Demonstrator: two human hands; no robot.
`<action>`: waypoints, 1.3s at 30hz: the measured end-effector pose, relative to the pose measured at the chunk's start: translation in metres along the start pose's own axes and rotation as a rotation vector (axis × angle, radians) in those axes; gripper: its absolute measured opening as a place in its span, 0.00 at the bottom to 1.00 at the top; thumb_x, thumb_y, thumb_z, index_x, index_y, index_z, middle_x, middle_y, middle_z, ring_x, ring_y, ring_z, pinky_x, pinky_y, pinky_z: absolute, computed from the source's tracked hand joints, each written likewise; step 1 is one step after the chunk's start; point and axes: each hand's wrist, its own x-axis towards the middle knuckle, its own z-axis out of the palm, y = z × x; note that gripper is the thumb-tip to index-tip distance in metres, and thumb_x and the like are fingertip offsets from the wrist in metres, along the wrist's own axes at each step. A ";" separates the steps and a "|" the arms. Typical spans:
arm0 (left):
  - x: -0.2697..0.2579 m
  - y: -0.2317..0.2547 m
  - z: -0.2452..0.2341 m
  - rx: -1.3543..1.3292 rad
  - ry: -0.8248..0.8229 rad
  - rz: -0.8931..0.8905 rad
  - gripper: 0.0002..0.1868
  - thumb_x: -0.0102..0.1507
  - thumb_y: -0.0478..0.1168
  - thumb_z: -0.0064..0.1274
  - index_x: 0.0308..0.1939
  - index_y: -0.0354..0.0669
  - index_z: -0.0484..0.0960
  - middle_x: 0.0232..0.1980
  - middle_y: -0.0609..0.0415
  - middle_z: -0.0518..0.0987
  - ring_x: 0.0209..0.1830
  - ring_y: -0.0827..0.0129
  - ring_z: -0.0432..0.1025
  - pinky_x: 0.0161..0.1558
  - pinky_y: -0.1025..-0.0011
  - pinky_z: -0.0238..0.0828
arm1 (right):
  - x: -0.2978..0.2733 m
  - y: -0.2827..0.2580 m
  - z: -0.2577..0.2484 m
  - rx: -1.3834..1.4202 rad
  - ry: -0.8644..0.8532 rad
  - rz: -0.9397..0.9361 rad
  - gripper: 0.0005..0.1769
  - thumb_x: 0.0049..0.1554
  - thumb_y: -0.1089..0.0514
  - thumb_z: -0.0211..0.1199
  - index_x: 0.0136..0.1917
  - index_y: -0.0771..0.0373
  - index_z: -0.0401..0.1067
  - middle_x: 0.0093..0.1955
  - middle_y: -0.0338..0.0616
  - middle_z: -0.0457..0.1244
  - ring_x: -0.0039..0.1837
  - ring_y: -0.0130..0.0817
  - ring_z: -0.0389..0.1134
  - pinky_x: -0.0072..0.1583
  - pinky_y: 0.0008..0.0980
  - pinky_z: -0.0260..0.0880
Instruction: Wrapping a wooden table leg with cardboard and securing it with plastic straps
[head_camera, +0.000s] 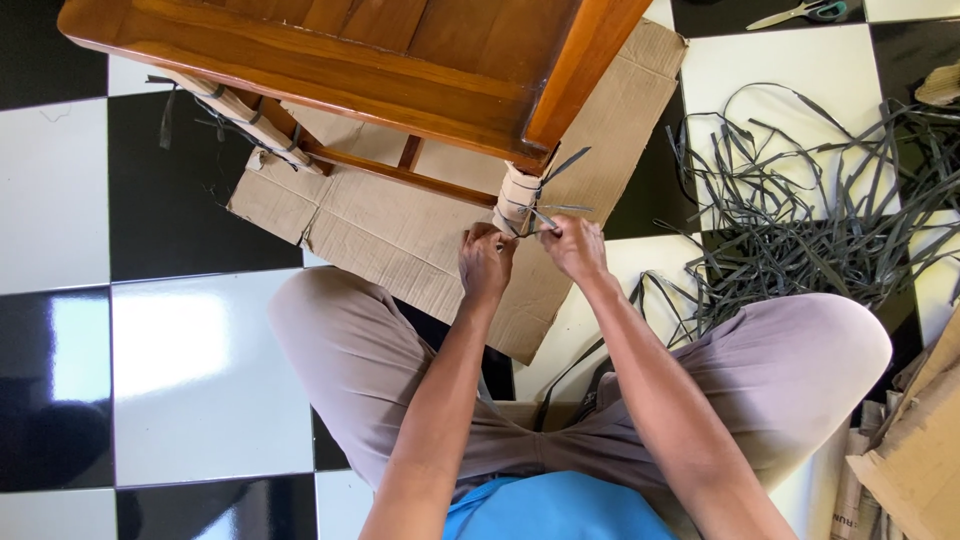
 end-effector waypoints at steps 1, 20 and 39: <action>0.001 -0.011 0.008 0.000 0.001 -0.001 0.05 0.54 0.44 0.67 0.28 0.53 0.86 0.31 0.54 0.80 0.38 0.56 0.79 0.46 0.63 0.74 | 0.003 0.004 0.004 0.000 -0.001 -0.001 0.09 0.54 0.50 0.65 0.49 0.45 0.81 0.41 0.40 0.73 0.51 0.51 0.74 0.59 0.50 0.73; 0.026 -0.020 0.004 0.152 -0.106 -0.152 0.06 0.61 0.44 0.57 0.31 0.54 0.78 0.31 0.54 0.83 0.38 0.50 0.81 0.42 0.51 0.78 | 0.007 -0.016 -0.024 -0.261 0.121 -0.005 0.04 0.61 0.51 0.58 0.47 0.50 0.70 0.43 0.46 0.71 0.50 0.57 0.75 0.55 0.56 0.75; 0.022 -0.069 0.060 0.168 -0.206 -0.184 0.11 0.61 0.44 0.46 0.42 0.66 0.84 0.34 0.56 0.85 0.42 0.52 0.82 0.46 0.51 0.79 | -0.014 -0.023 -0.021 -0.154 -0.027 -0.080 0.11 0.58 0.52 0.54 0.54 0.42 0.72 0.46 0.43 0.72 0.53 0.52 0.74 0.54 0.56 0.74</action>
